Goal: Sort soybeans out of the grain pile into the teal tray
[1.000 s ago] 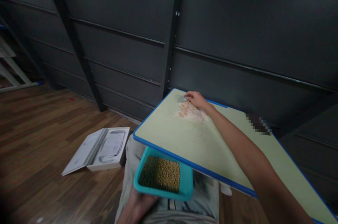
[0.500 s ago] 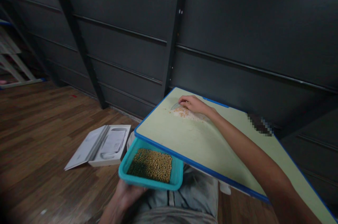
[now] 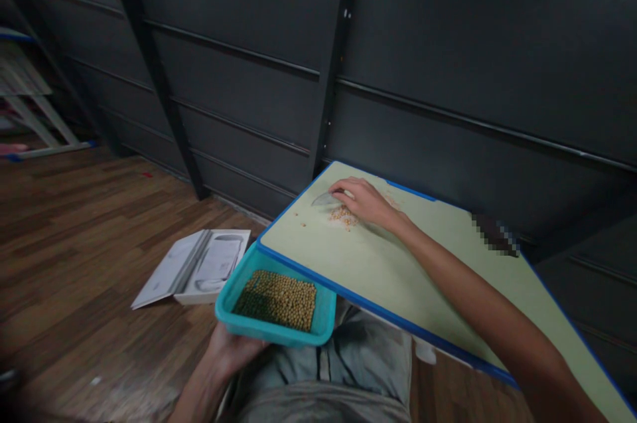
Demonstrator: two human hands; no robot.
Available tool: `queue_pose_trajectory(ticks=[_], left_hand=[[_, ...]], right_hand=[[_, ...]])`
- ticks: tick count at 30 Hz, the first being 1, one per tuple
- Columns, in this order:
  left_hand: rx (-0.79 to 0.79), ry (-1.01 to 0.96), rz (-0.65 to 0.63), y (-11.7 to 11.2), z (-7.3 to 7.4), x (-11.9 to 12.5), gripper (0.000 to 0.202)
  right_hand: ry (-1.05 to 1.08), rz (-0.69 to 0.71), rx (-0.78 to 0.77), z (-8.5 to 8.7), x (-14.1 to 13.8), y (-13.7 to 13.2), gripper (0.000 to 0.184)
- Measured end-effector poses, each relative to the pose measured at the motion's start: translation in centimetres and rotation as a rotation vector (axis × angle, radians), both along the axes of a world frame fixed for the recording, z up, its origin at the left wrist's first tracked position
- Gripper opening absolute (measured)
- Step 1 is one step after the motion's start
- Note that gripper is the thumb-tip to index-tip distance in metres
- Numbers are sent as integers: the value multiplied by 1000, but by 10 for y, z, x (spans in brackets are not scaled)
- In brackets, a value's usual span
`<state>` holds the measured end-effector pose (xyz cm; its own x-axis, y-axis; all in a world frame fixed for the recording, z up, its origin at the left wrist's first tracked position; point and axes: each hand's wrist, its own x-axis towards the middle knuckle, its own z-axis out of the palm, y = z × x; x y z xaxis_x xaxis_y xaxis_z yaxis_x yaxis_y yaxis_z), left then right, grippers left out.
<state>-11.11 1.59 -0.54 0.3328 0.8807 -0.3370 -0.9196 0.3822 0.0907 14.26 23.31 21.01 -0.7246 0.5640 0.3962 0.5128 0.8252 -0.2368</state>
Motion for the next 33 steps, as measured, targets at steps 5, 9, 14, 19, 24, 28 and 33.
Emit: queue_pose_trajectory(ticks=[5, 9, 14, 19, 24, 28, 33], left_hand=[[125, -11, 12, 3, -5, -4, 37], [177, 11, 8, 2, 6, -1, 42], [77, 52, 26, 2, 10, 1, 41], [-4, 2, 25, 3, 3, 7, 43], [-17, -8, -2, 1, 0, 13, 48], [1, 28, -7, -1, 2, 13, 39], [23, 56, 14, -1, 4, 13, 37]], right_hand=[[22, 8, 88, -7, -48, -19, 19], [-91, 86, 127, -12, -71, -39, 23], [-179, 152, 135, -15, -61, -72, 28], [-198, 220, 155, -13, -37, -114, 29], [-182, 210, 176, -5, -21, -128, 29], [-63, 20, 200, 5, -14, -77, 27], [-75, -409, 183, 17, -10, 33, 32]])
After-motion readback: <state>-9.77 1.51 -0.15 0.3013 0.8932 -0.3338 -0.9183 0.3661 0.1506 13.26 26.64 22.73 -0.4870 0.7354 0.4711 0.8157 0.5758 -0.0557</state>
